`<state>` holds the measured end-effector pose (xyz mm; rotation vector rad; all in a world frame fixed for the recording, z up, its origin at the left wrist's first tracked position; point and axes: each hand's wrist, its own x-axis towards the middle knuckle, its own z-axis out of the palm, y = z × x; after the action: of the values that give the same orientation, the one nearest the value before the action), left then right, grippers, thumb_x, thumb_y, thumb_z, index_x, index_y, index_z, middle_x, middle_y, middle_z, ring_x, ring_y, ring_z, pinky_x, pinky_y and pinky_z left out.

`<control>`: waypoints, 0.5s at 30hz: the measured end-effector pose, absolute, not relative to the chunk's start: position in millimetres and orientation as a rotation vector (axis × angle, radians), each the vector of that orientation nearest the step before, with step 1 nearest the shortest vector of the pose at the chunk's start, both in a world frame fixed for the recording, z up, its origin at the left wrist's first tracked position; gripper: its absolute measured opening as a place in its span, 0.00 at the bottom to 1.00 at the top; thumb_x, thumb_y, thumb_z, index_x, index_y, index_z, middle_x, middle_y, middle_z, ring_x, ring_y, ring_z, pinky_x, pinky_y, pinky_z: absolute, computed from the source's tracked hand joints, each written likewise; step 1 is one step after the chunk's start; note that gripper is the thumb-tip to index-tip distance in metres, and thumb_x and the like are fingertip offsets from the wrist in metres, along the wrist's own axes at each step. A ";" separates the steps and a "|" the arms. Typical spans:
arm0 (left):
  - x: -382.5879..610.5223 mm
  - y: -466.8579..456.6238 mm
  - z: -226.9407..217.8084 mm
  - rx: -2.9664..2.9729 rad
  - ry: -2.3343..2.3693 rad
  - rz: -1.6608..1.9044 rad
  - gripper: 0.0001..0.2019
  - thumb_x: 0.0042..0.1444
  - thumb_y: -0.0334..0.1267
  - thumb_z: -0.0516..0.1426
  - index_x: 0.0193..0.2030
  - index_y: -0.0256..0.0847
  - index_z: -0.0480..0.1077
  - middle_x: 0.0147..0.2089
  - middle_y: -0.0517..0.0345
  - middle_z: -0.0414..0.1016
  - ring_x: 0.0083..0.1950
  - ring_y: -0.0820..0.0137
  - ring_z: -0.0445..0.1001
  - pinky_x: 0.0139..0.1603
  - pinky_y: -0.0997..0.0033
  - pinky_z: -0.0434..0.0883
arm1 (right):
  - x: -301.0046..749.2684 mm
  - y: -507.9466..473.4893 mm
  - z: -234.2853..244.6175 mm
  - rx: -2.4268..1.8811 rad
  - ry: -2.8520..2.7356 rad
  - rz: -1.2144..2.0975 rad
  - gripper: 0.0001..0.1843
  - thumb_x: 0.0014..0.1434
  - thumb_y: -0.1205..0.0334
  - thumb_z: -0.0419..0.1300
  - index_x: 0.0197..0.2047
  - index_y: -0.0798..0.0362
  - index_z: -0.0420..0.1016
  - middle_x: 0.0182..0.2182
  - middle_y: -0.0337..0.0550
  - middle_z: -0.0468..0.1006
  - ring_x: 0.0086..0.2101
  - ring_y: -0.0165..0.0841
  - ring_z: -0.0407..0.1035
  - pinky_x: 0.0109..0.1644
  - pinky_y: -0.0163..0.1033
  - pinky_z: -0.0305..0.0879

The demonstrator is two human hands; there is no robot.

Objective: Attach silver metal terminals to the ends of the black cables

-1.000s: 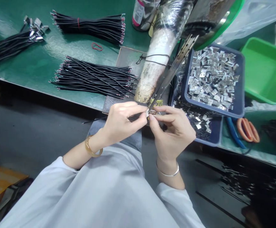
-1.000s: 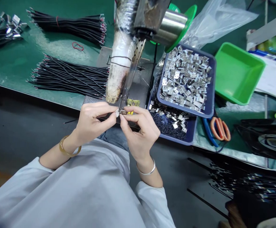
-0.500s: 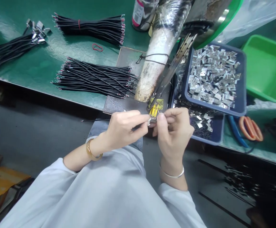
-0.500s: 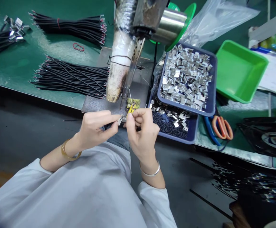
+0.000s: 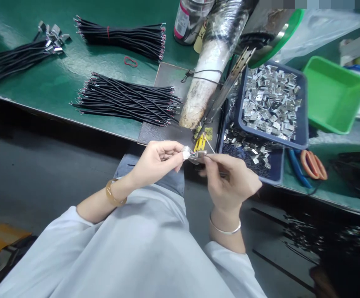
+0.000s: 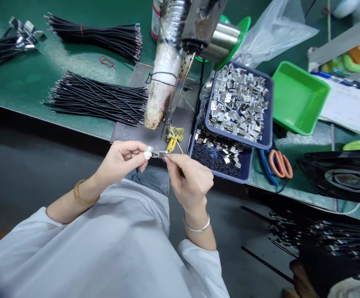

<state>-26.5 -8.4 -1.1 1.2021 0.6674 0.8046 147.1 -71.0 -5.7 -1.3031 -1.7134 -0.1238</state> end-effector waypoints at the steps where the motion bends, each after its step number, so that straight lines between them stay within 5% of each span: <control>1: -25.8 -9.1 -1.4 1.195 0.668 0.825 0.14 0.58 0.45 0.64 0.30 0.35 0.73 0.20 0.62 0.68 0.21 0.79 0.64 0.24 0.78 0.64 | 146.9 -71.7 -4.0 -1.313 -1.742 -0.176 0.07 0.64 0.69 0.64 0.42 0.47 0.78 0.26 0.32 0.81 0.21 0.26 0.73 0.25 0.32 0.68; 5: -24.3 -13.8 -5.4 1.297 0.644 0.874 0.07 0.57 0.34 0.59 0.31 0.34 0.76 0.22 0.62 0.71 0.22 0.79 0.65 0.24 0.79 0.64 | 143.5 -72.1 4.9 -1.310 -1.936 -0.252 0.07 0.62 0.69 0.66 0.42 0.48 0.78 0.22 0.30 0.78 0.17 0.23 0.65 0.24 0.32 0.61; 9: -28.1 -17.2 -8.4 1.665 0.619 0.963 0.08 0.54 0.28 0.58 0.32 0.33 0.80 0.25 0.58 0.77 0.24 0.78 0.66 0.25 0.78 0.64 | 144.6 -79.0 13.6 -1.399 -1.965 0.040 0.04 0.63 0.68 0.64 0.35 0.50 0.76 0.17 0.28 0.72 0.16 0.22 0.62 0.21 0.30 0.57; 15: -36.0 -14.9 -1.6 1.443 0.504 0.681 0.05 0.52 0.31 0.64 0.29 0.34 0.81 0.26 0.55 0.79 0.23 0.78 0.67 0.23 0.79 0.62 | 191.4 -88.9 24.0 -1.676 -1.540 -0.052 0.08 0.63 0.59 0.64 0.31 0.48 0.79 0.18 0.31 0.72 0.16 0.26 0.61 0.20 0.35 0.54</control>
<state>-36.0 -14.9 -1.6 1.4428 0.5037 0.6807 191.4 -88.9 24.0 -1.6765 -1.5395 -0.0520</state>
